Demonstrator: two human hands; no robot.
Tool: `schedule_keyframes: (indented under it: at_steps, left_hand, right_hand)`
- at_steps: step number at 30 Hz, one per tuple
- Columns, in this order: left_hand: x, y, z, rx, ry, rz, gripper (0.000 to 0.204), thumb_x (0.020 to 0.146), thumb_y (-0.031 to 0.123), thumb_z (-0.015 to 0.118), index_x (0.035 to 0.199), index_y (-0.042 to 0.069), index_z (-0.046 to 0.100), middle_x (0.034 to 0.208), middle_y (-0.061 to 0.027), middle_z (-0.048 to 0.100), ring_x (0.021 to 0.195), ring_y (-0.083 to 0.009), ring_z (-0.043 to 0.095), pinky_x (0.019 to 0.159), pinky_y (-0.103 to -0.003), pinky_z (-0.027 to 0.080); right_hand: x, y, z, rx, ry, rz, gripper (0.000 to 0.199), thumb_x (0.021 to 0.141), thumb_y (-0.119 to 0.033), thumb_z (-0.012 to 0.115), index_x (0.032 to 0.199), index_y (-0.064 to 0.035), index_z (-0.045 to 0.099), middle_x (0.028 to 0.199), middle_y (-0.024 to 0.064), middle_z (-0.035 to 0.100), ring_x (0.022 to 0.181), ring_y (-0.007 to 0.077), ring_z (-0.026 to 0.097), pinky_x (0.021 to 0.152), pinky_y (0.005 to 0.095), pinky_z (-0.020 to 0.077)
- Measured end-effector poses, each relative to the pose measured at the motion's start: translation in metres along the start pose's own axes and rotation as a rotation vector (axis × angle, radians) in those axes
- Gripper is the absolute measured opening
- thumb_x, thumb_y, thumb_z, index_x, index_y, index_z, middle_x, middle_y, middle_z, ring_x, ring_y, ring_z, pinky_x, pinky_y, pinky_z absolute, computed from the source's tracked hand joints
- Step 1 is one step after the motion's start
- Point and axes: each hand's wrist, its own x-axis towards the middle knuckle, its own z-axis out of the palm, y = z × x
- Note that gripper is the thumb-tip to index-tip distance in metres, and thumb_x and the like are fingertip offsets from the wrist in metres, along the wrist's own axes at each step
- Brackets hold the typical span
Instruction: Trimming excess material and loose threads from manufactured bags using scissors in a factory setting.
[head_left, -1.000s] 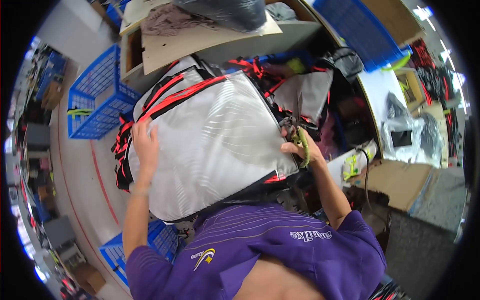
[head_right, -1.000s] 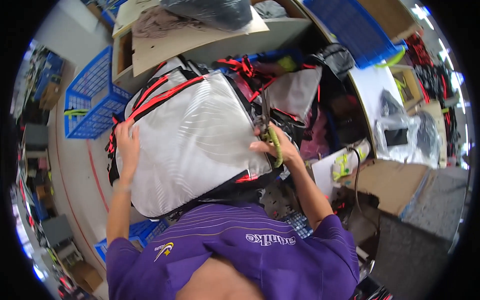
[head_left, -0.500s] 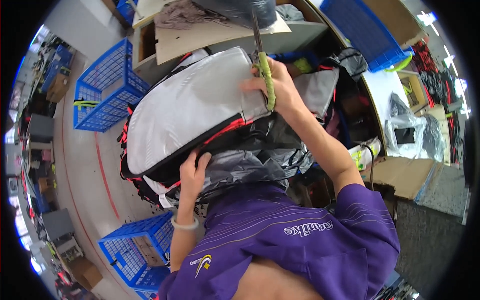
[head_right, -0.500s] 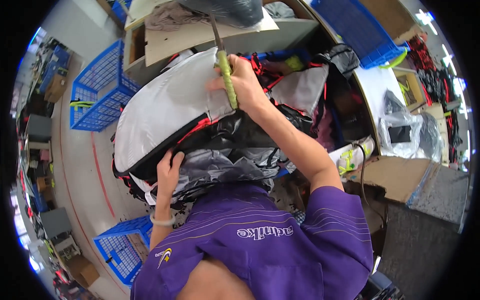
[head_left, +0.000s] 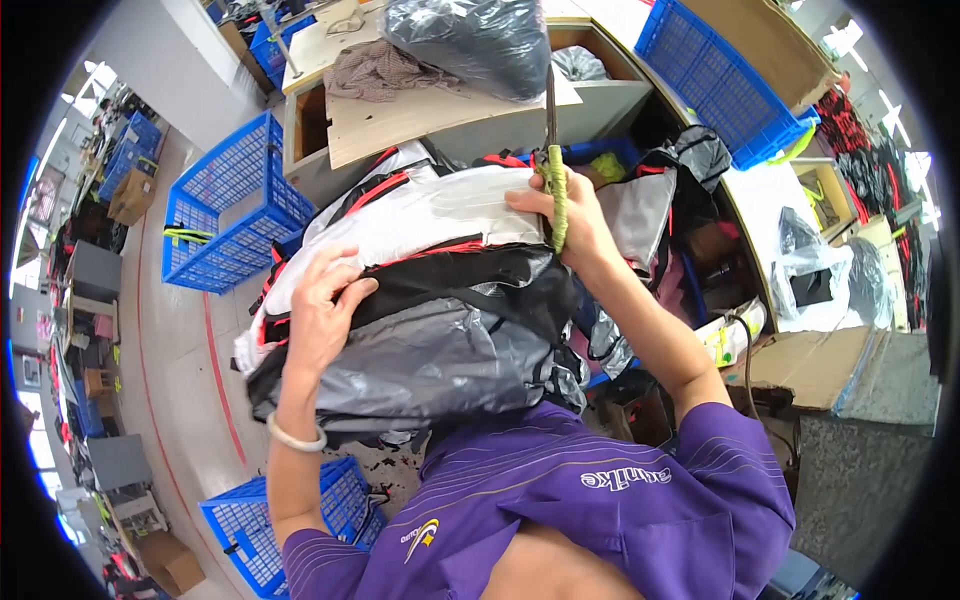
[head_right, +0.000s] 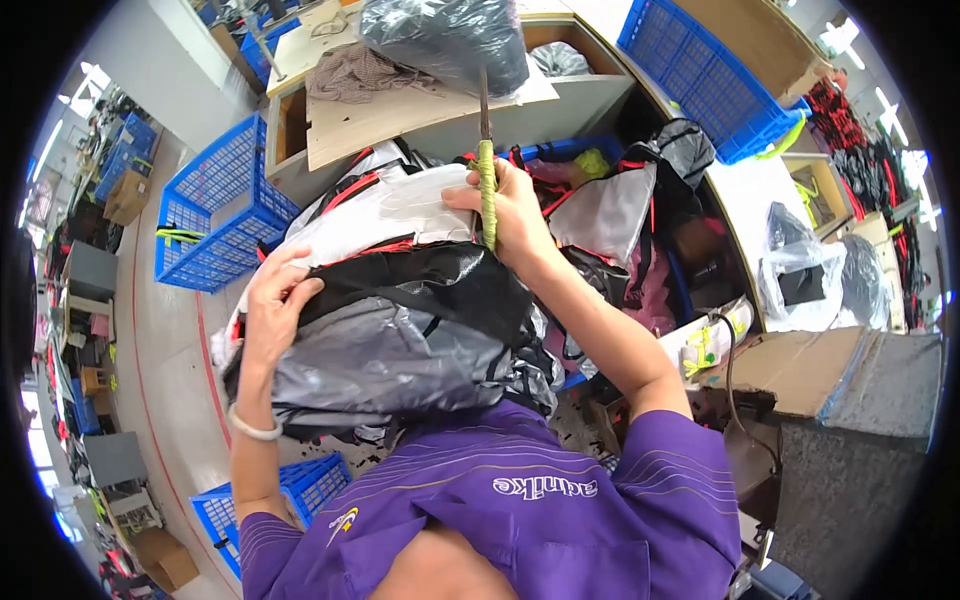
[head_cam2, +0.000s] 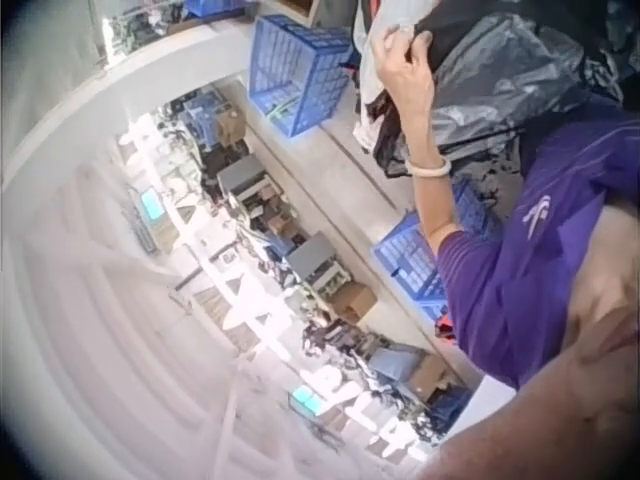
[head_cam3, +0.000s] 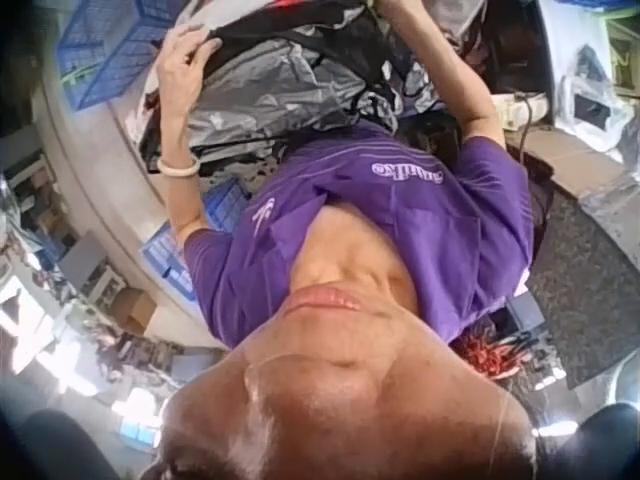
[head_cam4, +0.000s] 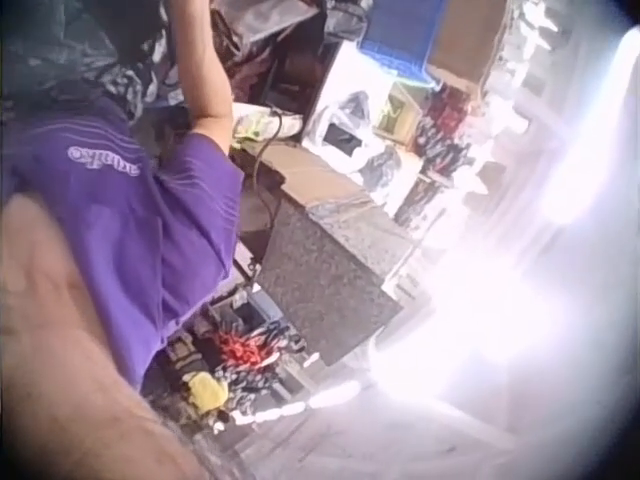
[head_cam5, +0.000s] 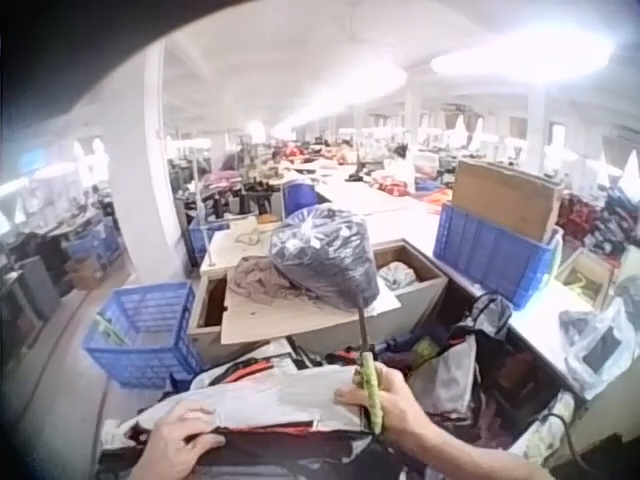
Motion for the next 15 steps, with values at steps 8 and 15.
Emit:
schedule_keyframes:
  at_steps: [8,15]
  left_hand:
    - [0.003,-0.03,0.044,-0.206,0.1,-0.085,0.012,0.079,0.0,0.067,0.087,-0.007,0.062,0.099,-0.0162,0.067,0.078,-0.0164,0.064,0.071,-0.025,0.05]
    - [0.017,-0.016,0.051,-0.104,0.138,-0.032,0.01,0.08,0.006,0.068,0.083,-0.002,0.063,0.064,-0.012,0.06,0.051,-0.0122,0.05,0.05,-0.026,0.04]
  right_hand:
    - [0.01,-0.045,-0.053,-1.244,-0.305,-0.559,0.06,0.062,-0.046,0.08,0.088,0.0013,0.053,0.082,0.0101,0.052,0.078,0.0235,0.053,0.069,0.0334,0.0428]
    - [0.018,-0.091,-0.048,-1.689,-0.631,-0.606,0.069,0.056,-0.052,0.078,0.092,0.0001,0.052,0.092,0.0116,0.053,0.091,0.0301,0.054,0.075,0.0387,0.0466]
